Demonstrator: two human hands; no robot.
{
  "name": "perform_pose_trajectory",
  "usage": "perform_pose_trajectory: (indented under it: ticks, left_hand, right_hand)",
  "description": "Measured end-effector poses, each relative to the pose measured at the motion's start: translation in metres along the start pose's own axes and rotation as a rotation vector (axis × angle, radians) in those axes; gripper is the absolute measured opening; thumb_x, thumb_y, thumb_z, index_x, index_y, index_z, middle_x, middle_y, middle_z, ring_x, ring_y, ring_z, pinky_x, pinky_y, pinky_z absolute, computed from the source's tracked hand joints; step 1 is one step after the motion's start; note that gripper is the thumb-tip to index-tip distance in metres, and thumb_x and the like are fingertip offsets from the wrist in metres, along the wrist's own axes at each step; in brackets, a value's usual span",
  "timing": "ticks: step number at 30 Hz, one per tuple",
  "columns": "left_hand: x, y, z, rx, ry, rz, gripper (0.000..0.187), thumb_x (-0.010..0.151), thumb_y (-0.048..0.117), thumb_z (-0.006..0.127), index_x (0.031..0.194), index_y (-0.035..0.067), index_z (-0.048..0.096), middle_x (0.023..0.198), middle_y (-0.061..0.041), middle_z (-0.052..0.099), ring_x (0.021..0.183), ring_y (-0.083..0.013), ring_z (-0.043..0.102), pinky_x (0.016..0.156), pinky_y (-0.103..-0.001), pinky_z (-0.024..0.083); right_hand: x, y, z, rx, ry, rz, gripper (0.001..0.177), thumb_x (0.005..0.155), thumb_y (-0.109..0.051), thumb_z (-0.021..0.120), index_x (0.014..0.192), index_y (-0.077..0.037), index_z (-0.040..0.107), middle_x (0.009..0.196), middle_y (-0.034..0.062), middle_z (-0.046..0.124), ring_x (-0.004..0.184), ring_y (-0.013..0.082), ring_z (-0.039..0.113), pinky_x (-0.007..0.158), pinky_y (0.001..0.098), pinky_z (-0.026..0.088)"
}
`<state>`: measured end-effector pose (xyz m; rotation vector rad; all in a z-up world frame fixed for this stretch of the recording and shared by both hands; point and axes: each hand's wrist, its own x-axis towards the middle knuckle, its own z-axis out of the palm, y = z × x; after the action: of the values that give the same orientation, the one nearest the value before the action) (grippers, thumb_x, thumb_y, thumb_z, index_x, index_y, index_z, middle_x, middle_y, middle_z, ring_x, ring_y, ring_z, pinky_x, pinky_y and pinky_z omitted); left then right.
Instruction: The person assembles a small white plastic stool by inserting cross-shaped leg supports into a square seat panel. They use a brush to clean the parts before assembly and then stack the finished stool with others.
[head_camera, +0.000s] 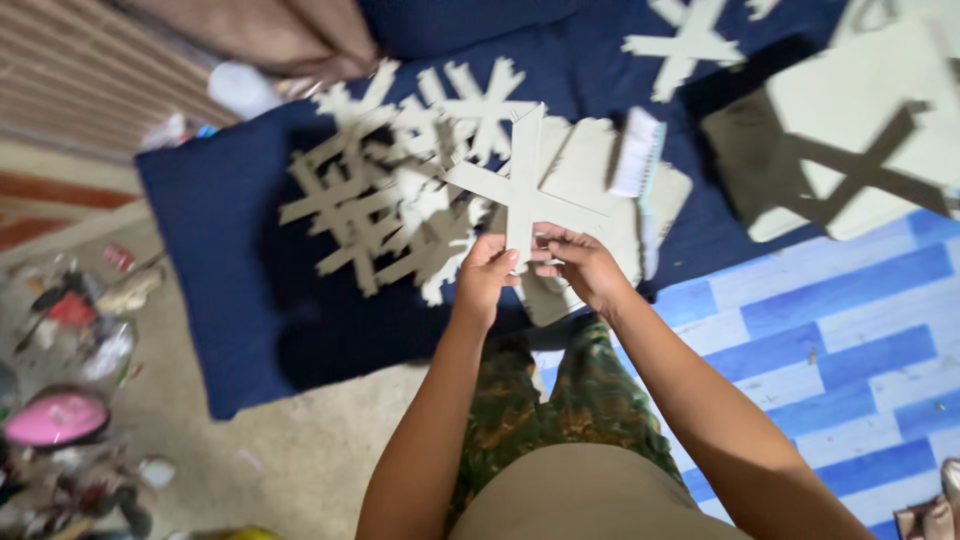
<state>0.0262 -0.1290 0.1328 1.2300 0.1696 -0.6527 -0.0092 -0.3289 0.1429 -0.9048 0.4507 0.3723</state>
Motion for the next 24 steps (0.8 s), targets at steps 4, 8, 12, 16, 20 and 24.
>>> perform_pose_trajectory:
  ticks: [4, 8, 12, 16, 20, 24]
  left_hand:
    - [0.020, 0.004, 0.061, 0.021, -0.046, -0.022, 0.019, 0.096, 0.013, 0.067, 0.113, 0.007, 0.064, 0.103, -0.002, 0.070, 0.088, -0.0096, 0.065, 0.071, -0.028, 0.053]
    - [0.023, -0.001, 0.110, 0.064, -0.145, -0.045, 0.016, 0.096, 0.013, 0.066, 0.110, 0.007, 0.063, 0.100, -0.001, 0.072, 0.087, -0.0092, 0.067, 0.071, -0.026, 0.051]
    - [0.028, -0.005, 0.148, 0.069, -0.199, -0.041, 0.015, 0.094, 0.011, 0.069, 0.108, 0.006, 0.064, 0.095, 0.000, 0.071, 0.085, -0.0087, 0.066, 0.072, -0.025, 0.052]
    - [0.033, -0.009, 0.175, 0.029, -0.241, -0.017, 0.016, 0.094, 0.010, 0.070, 0.108, 0.006, 0.065, 0.095, 0.000, 0.070, 0.084, -0.0083, 0.064, 0.072, -0.026, 0.052]
    - [0.040, -0.011, 0.191, 0.052, -0.213, -0.013, 0.016, 0.094, 0.010, 0.070, 0.107, 0.005, 0.064, 0.096, 0.000, 0.070, 0.084, -0.0078, 0.064, 0.071, -0.026, 0.052]
    - [0.045, -0.010, 0.200, 0.076, -0.182, 0.000, 0.016, 0.095, 0.012, 0.070, 0.108, 0.005, 0.065, 0.095, 0.000, 0.070, 0.083, -0.0068, 0.064, 0.071, -0.025, 0.052]
  right_hand:
    - [-0.030, -0.032, -0.020, 0.028, 0.046, -0.112, 0.039, 0.094, -0.018, 0.066, 0.131, -0.005, 0.064, 0.122, 0.0073, 0.070, 0.107, 0.0213, 0.064, 0.094, 0.0401, 0.051]
    - [-0.051, -0.055, -0.046, 0.111, 0.147, -0.231, 0.035, 0.096, -0.019, 0.070, 0.127, -0.004, 0.069, 0.115, 0.0076, 0.070, 0.105, 0.0225, 0.064, 0.094, 0.0443, 0.050]
    - [-0.067, -0.077, -0.064, 0.150, 0.253, -0.330, 0.028, 0.093, -0.019, 0.069, 0.118, -0.006, 0.071, 0.117, 0.0067, 0.073, 0.106, 0.0229, 0.067, 0.093, 0.0463, 0.050]
    - [-0.080, -0.096, -0.076, 0.134, 0.298, -0.352, 0.029, 0.093, -0.019, 0.070, 0.118, -0.005, 0.072, 0.116, 0.0074, 0.075, 0.105, 0.0232, 0.067, 0.092, 0.0468, 0.051]
    - [-0.081, -0.110, -0.087, 0.097, 0.267, -0.351, 0.030, 0.091, -0.021, 0.072, 0.117, -0.006, 0.072, 0.115, 0.0058, 0.075, 0.103, 0.0213, 0.067, 0.090, 0.0435, 0.050]
    - [-0.075, -0.117, -0.099, 0.105, 0.266, -0.324, 0.031, 0.089, -0.021, 0.074, 0.116, -0.006, 0.073, 0.113, 0.0051, 0.075, 0.101, 0.0203, 0.066, 0.089, 0.0421, 0.049]
